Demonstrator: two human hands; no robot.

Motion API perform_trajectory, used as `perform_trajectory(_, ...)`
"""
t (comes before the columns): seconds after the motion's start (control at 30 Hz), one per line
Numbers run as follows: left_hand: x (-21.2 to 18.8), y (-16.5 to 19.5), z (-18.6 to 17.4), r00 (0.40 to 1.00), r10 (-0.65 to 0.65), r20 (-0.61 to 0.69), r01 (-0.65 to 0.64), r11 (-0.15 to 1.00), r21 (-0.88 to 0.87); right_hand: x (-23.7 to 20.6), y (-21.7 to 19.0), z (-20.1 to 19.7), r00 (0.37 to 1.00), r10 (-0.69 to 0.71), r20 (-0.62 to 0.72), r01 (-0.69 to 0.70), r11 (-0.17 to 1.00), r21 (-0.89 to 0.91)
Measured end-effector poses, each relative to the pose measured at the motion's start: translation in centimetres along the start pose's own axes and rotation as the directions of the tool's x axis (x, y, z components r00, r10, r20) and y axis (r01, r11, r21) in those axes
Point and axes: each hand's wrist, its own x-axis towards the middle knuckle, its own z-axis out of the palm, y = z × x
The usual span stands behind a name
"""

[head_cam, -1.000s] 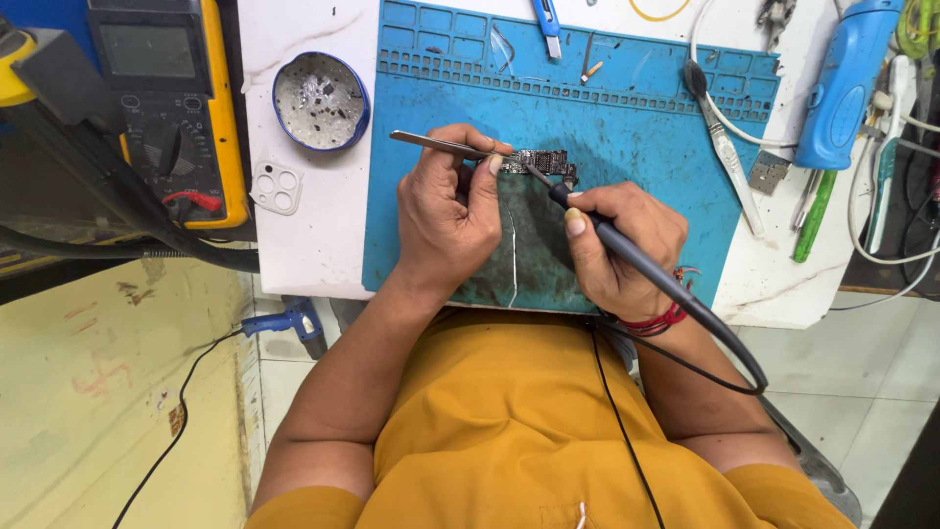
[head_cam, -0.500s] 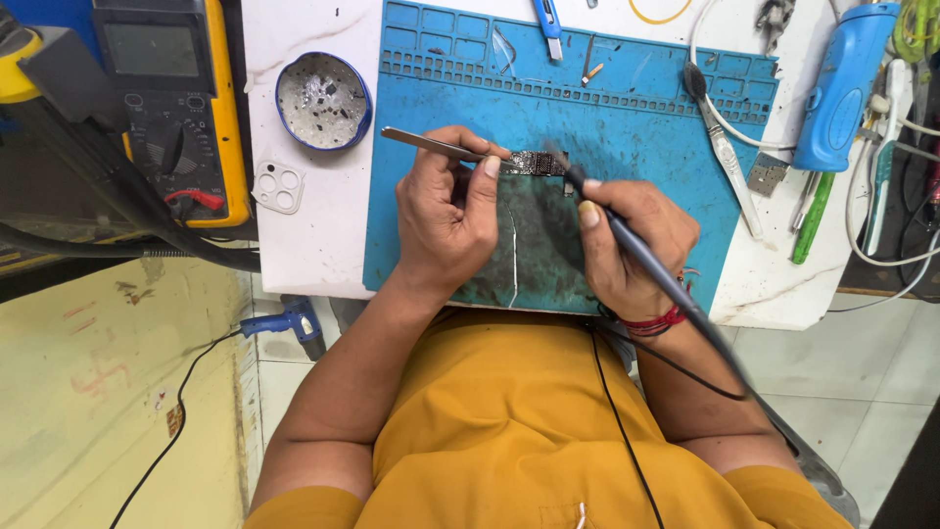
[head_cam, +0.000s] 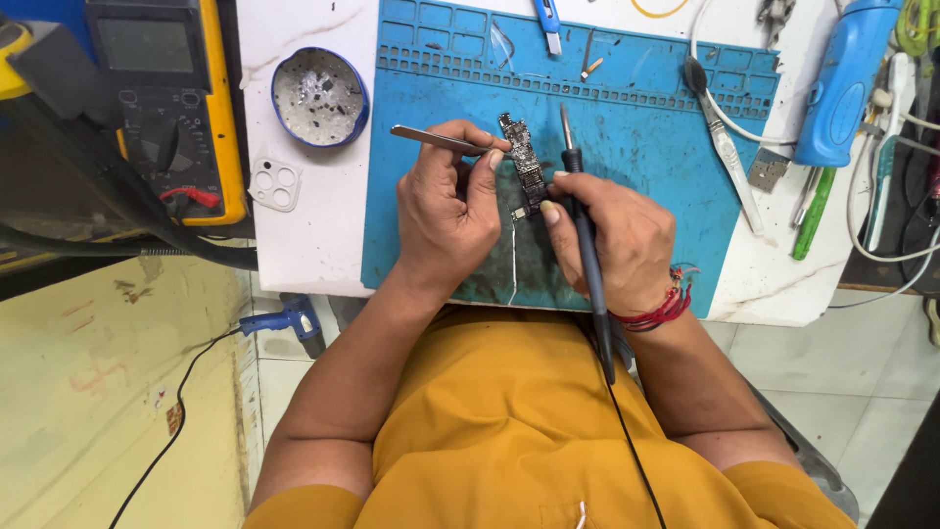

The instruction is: The person solders components on a disassembled phone motherboard at a repair bench, holding the board steady with one hand while applying a soldering iron with the other. They briefly handle a tablet screen, then continue soldering and use tweezers to work on the board.

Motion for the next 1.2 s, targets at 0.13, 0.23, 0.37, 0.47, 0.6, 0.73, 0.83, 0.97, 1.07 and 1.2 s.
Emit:
perform_trajectory(0.13,0.1,0.0,0.0,1.000,-0.012,0.006,0.013,0.999,-0.030,-0.7,0.3,0.5,0.983,0.133,-0.127,-0.097,0.961,0.259)
perform_trajectory(0.23,0.2,-0.1,-0.2,1.000,-0.011,0.014,0.011,0.999,-0.036,-1.2,0.8,0.4,0.985,0.049,-0.167,-0.019,0.985,0.171)
perform_trajectory(0.37,0.2,-0.2,-0.2,1.000,-0.010,0.019,0.010,1.000,-0.011,-1.7,1.4,0.5,0.980,-0.023,-0.197,0.052,0.988,0.146)
perform_trajectory(0.47,0.1,-0.2,-0.1,1.000,-0.011,0.010,0.012,1.000,-0.016,-1.6,1.6,0.8,0.987,-0.041,-0.155,0.069,0.981,0.181)
perform_trajectory(0.6,0.2,-0.2,-0.1,1.000,-0.003,0.010,0.003,1.000,-0.023,-1.6,1.5,0.8,0.993,-0.028,-0.112,0.050,0.979,0.195)
perform_trajectory(0.73,0.2,-0.2,-0.2,1.000,-0.002,0.004,0.002,1.000,-0.006,-1.5,1.2,0.8,0.996,-0.015,-0.083,0.030,0.983,0.181)
perform_trajectory(0.83,0.2,-0.2,-0.3,1.000,-0.006,0.005,0.006,1.000,0.004,-1.5,1.1,0.8,0.997,-0.017,-0.073,0.030,0.984,0.176)
perform_trajectory(0.97,0.2,-0.2,-0.2,1.000,0.000,-0.001,0.000,1.000,0.008,-1.4,1.1,0.9,0.996,-0.018,-0.086,0.033,0.982,0.185)
perform_trajectory(1.07,0.2,-0.2,-0.2,1.000,0.008,0.000,-0.008,1.000,-0.005,-1.4,1.1,1.0,0.996,-0.022,-0.092,0.038,0.982,0.182)
perform_trajectory(1.2,0.2,-0.2,-0.2,1.000,0.014,0.002,-0.014,1.000,-0.002,-1.4,0.9,0.9,0.996,0.001,-0.090,0.016,0.982,0.190)
